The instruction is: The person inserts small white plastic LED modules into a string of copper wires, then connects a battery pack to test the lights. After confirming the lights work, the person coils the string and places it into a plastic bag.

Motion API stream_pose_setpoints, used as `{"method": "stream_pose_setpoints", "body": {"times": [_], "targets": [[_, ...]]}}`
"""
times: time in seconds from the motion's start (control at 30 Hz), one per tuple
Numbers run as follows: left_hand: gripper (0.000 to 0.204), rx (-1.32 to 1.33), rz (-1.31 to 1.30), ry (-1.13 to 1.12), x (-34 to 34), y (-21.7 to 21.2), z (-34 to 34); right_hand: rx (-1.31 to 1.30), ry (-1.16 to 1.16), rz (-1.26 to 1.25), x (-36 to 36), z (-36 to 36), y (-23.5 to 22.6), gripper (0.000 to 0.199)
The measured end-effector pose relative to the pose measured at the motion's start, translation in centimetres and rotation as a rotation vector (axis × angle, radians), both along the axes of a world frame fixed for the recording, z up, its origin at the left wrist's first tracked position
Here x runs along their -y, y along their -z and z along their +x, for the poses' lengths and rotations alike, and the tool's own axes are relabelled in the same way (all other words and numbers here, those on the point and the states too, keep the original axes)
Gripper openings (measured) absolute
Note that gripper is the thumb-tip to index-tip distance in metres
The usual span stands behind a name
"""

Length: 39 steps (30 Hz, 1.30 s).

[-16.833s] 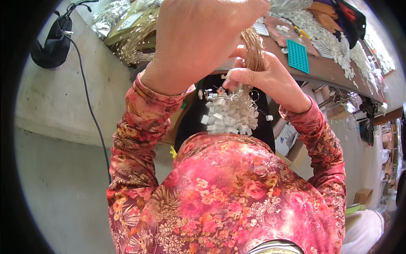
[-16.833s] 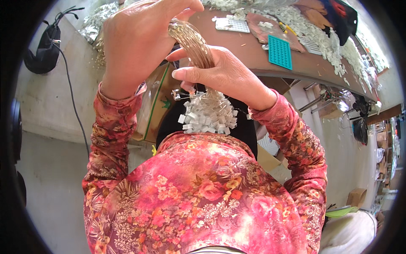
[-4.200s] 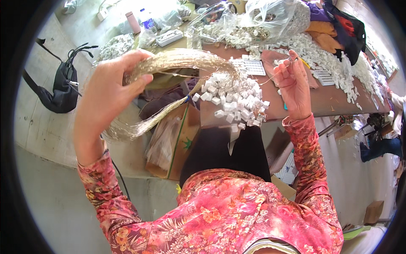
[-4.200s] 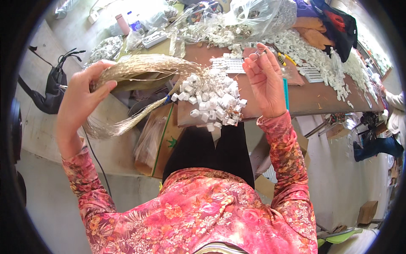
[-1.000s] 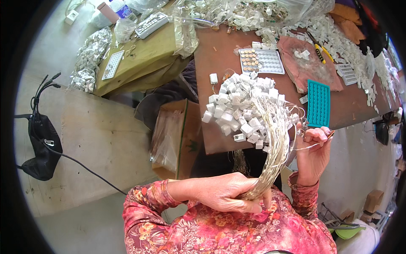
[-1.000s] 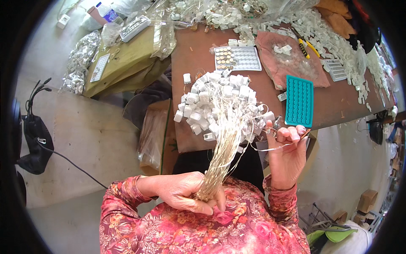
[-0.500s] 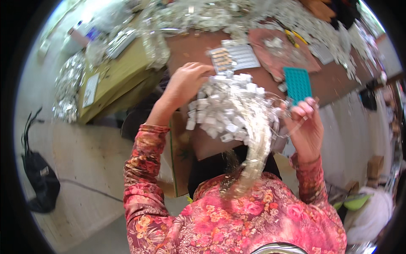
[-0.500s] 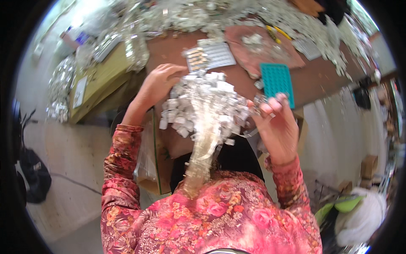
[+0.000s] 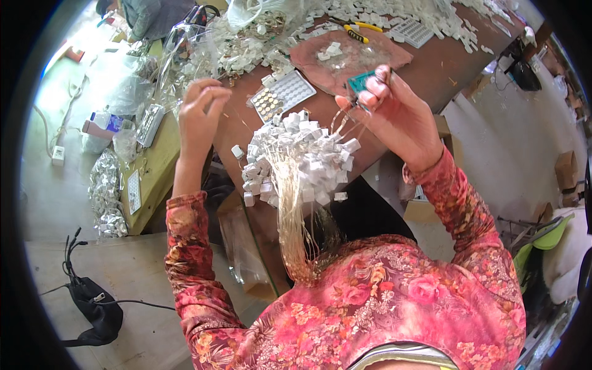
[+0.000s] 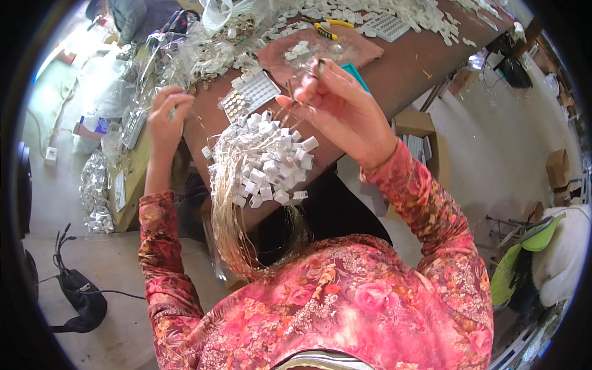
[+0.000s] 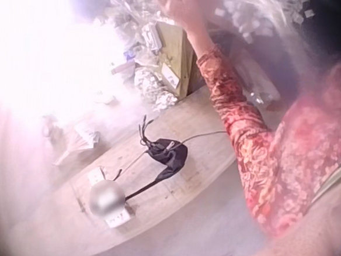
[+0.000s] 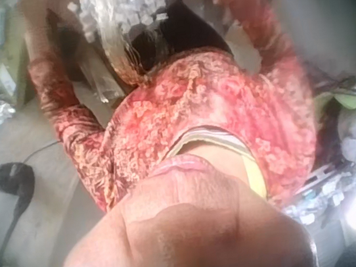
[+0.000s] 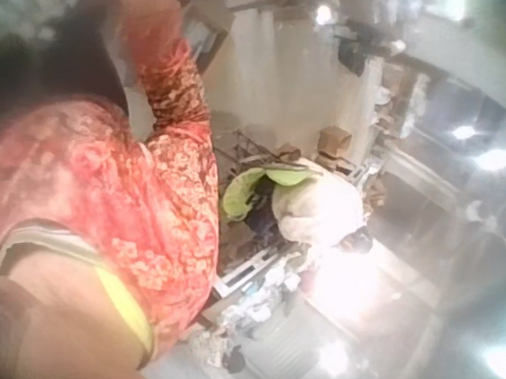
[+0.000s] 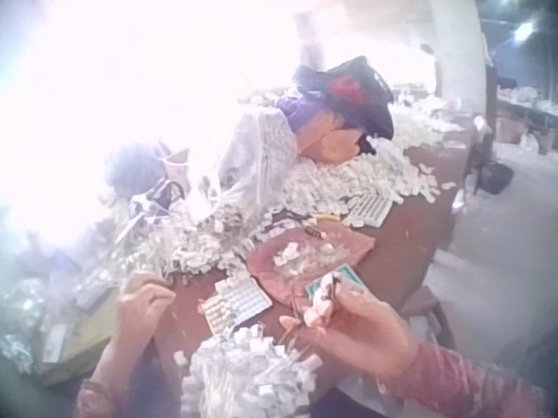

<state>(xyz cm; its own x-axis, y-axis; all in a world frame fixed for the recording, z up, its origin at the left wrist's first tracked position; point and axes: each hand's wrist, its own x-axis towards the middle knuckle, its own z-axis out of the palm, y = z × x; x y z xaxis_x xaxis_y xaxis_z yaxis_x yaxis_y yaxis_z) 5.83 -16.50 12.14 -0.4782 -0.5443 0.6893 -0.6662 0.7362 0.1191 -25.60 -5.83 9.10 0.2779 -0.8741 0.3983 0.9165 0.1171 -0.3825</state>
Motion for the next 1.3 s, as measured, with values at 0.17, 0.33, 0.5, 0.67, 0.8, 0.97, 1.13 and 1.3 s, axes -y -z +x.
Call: {"method": "stream_pose_setpoints", "body": {"times": [0.17,0.33,0.5,0.67,0.8,0.97,1.13,1.3], "targets": [[0.009,0.239,-0.154,-0.191,-0.3,-5.5,-4.8,-0.048,0.023,-0.043,0.1,-0.6,-0.4,0.014],[0.013,0.052,0.501,0.017,-0.9,-5.9,-10.0,-0.031,0.056,-0.043,-1.1,-1.1,0.4,0.016],[0.02,0.236,0.631,0.307,-1.7,-4.7,-14.0,0.061,0.097,0.041,-2.2,-0.7,1.5,0.016],[0.032,0.139,1.105,0.304,-4.2,-4.1,-15.2,0.196,0.111,0.103,-2.2,-0.2,2.0,0.016],[0.047,-0.042,1.316,0.195,-4.8,-4.3,-14.6,0.123,0.108,0.003,-1.1,-0.4,2.3,0.013],[0.045,-0.103,1.62,0.196,-4.1,-5.5,-13.2,0.036,0.082,-0.111,0.7,-0.3,2.4,0.01],[0.04,-0.278,1.767,0.363,-4.7,-6.4,-12.0,-0.001,0.08,-0.136,1.7,0.4,1.7,0.011],[0.055,-0.423,1.72,0.403,-5.5,-6.7,-11.9,-0.039,0.09,-0.087,1.5,0.8,1.0,0.011]]}}
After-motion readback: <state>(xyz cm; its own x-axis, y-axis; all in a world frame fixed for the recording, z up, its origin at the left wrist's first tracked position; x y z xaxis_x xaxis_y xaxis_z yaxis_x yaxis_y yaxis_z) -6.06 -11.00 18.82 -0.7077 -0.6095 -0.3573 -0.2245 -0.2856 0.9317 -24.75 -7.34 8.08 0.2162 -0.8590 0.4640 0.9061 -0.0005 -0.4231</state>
